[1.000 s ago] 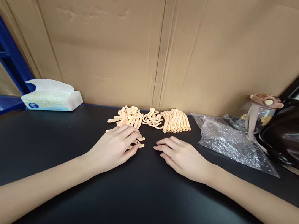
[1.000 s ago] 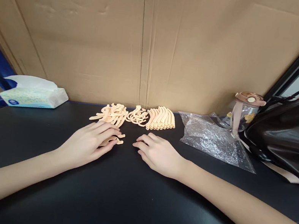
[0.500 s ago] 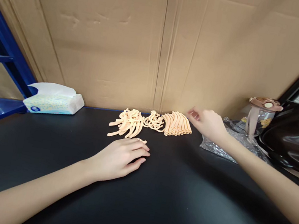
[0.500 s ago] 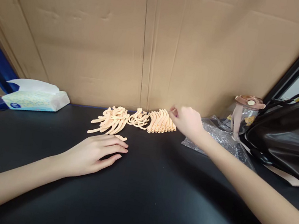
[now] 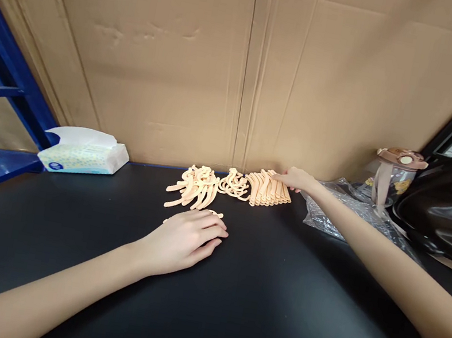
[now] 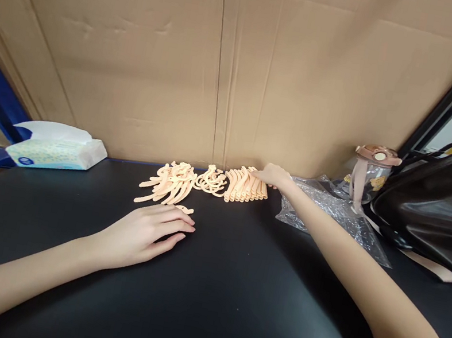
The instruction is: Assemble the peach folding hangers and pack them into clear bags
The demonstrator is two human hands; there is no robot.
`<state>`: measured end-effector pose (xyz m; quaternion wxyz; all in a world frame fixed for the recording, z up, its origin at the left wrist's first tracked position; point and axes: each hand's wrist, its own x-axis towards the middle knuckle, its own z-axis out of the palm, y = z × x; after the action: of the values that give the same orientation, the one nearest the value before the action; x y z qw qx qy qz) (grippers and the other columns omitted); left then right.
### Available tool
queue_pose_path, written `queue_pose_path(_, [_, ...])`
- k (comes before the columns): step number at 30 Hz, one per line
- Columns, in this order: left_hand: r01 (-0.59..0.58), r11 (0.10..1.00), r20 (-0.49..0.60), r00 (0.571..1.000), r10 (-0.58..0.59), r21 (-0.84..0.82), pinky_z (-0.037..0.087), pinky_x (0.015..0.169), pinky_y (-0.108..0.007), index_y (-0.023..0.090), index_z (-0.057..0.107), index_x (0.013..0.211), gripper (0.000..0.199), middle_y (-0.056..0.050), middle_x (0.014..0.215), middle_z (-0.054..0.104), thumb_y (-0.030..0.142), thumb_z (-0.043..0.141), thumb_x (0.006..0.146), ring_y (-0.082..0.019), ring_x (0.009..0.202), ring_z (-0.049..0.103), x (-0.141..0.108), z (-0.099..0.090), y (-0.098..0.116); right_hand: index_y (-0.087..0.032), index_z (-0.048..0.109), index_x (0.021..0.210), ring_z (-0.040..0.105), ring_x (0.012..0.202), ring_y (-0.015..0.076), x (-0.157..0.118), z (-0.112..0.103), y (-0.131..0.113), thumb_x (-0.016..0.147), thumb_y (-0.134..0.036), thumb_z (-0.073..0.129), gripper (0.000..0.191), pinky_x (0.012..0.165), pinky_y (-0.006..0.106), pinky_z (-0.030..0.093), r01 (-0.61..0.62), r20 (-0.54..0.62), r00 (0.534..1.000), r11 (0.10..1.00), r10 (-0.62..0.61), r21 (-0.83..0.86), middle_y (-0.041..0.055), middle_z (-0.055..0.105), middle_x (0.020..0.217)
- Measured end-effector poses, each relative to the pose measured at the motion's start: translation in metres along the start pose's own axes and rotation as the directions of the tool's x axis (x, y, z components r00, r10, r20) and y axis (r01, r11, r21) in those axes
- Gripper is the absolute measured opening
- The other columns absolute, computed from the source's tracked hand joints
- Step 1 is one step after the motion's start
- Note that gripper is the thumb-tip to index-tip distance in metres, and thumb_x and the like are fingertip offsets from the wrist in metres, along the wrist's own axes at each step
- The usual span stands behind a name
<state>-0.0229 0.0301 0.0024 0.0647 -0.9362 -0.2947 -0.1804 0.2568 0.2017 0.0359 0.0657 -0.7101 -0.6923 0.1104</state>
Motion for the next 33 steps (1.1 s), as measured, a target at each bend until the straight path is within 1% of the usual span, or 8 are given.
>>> queue_pose_path(4, [0.004, 1.0, 0.007, 1.0, -0.004, -0.002, 0.048, 0.088, -0.032, 0.02, 0.064, 0.105, 0.022, -0.003, 0.106, 0.067, 0.022, 0.044, 0.095, -0.019, 0.102, 0.062, 0.0, 0.0, 0.0, -0.014, 0.065, 0.084, 0.064, 0.063, 0.016, 0.006, 0.0, 0.009, 0.079, -0.048, 0.057, 0.036, 0.051, 0.025, 0.05, 0.016, 0.027, 0.999, 0.997, -0.018, 0.07, 0.0095, 0.069, 0.081])
queue_pose_path(10, [0.004, 1.0, 0.007, 1.0, -0.004, -0.002, 0.048, 0.089, -0.032, 0.019, 0.064, 0.105, 0.023, -0.003, 0.107, 0.067, 0.022, 0.043, 0.095, -0.019, 0.103, 0.061, 0.001, 0.0, 0.001, -0.013, 0.065, 0.073, 0.061, 0.056, 0.0139, 0.003, 0.001, 0.008, 0.076, -0.034, 0.06, 0.021, 0.048, 0.023, 0.048, 0.015, -0.015, 1.0, 0.995, -0.014, 0.101, 0.0068, 0.066, 0.069])
queue_pose_path(15, [0.005, 1.0, 0.0, 1.0, -0.005, 0.004, 0.049, 0.088, -0.032, 0.02, 0.065, 0.104, 0.023, -0.003, 0.106, 0.068, 0.022, 0.043, 0.095, -0.018, 0.103, 0.062, 0.001, 0.0, 0.001, -0.012, 0.065, 0.071, 0.058, 0.051, 0.0138, -0.004, -0.016, 0.007, 0.076, -0.033, 0.058, 0.023, 0.052, 0.027, 0.047, 0.056, -0.125, 0.991, 0.993, -0.042, 0.106, 0.0059, 0.063, 0.063])
queue_pose_path(18, [0.004, 1.0, 0.001, 1.0, -0.004, 0.0, 0.05, 0.087, -0.031, 0.02, 0.064, 0.105, 0.024, -0.003, 0.106, 0.068, 0.021, 0.042, 0.095, -0.018, 0.101, 0.062, 0.001, 0.0, 0.001, -0.013, 0.068, 0.081, 0.061, 0.062, 0.017, -0.017, -0.033, 0.001, 0.078, -0.032, 0.055, 0.024, 0.059, 0.029, 0.046, 0.153, -0.233, 0.964, 0.984, -0.129, 0.088, 0.0076, 0.065, 0.069])
queue_pose_path(21, [-0.001, 1.0, 0.0, 1.0, 0.001, -0.008, 0.05, 0.088, -0.031, 0.02, 0.064, 0.105, 0.023, -0.003, 0.106, 0.068, 0.021, 0.044, 0.095, -0.018, 0.102, 0.062, 0.0, 0.0, 0.001, -0.016, 0.068, 0.097, 0.062, 0.078, 0.0181, -0.045, -0.037, -0.011, 0.079, -0.031, 0.055, 0.027, 0.067, 0.028, 0.045, 0.316, -0.296, 0.911, 0.947, -0.288, 0.053, 0.007, 0.069, 0.087])
queue_pose_path(24, [0.0, 1.0, -0.004, 1.0, 0.0, -0.013, 0.049, 0.088, -0.031, 0.02, 0.064, 0.104, 0.022, -0.003, 0.105, 0.068, 0.021, 0.044, 0.095, -0.018, 0.102, 0.062, 0.0, -0.001, 0.002, -0.022, 0.067, 0.1, 0.061, 0.076, 0.0179, -0.083, -0.02, -0.021, 0.076, -0.032, 0.061, 0.027, 0.066, 0.028, 0.042, 0.475, -0.262, 0.846, 0.88, -0.464, -0.021, 0.0014, 0.069, 0.087])
queue_pose_path(29, [0.004, 1.0, 0.007, 1.0, -0.004, -0.01, 0.049, 0.088, -0.031, 0.02, 0.064, 0.104, 0.022, -0.003, 0.105, 0.068, 0.02, 0.043, 0.095, -0.018, 0.102, 0.061, 0.002, -0.001, 0.003, -0.022, 0.065, 0.101, 0.06, 0.083, 0.0177, -0.129, 0.017, -0.021, 0.085, -0.023, 0.051, 0.022, 0.071, 0.028, 0.042, 0.758, -0.148, 0.596, 0.614, -0.789, -0.219, 0.0027, 0.065, 0.092])
queue_pose_path(33, [0.014, 1.0, 0.022, 1.0, -0.014, 0.001, 0.049, 0.088, -0.031, 0.02, 0.064, 0.105, 0.023, -0.003, 0.106, 0.067, 0.021, 0.043, 0.096, -0.018, 0.101, 0.061, 0.002, 0.0, 0.003, -0.021, 0.065, 0.104, 0.059, 0.081, 0.0187, -0.133, 0.029, -0.016, 0.086, -0.019, 0.049, 0.025, 0.075, 0.031, 0.042, 0.772, -0.116, 0.559, 0.566, -0.821, -0.288, 0.004, 0.062, 0.09])
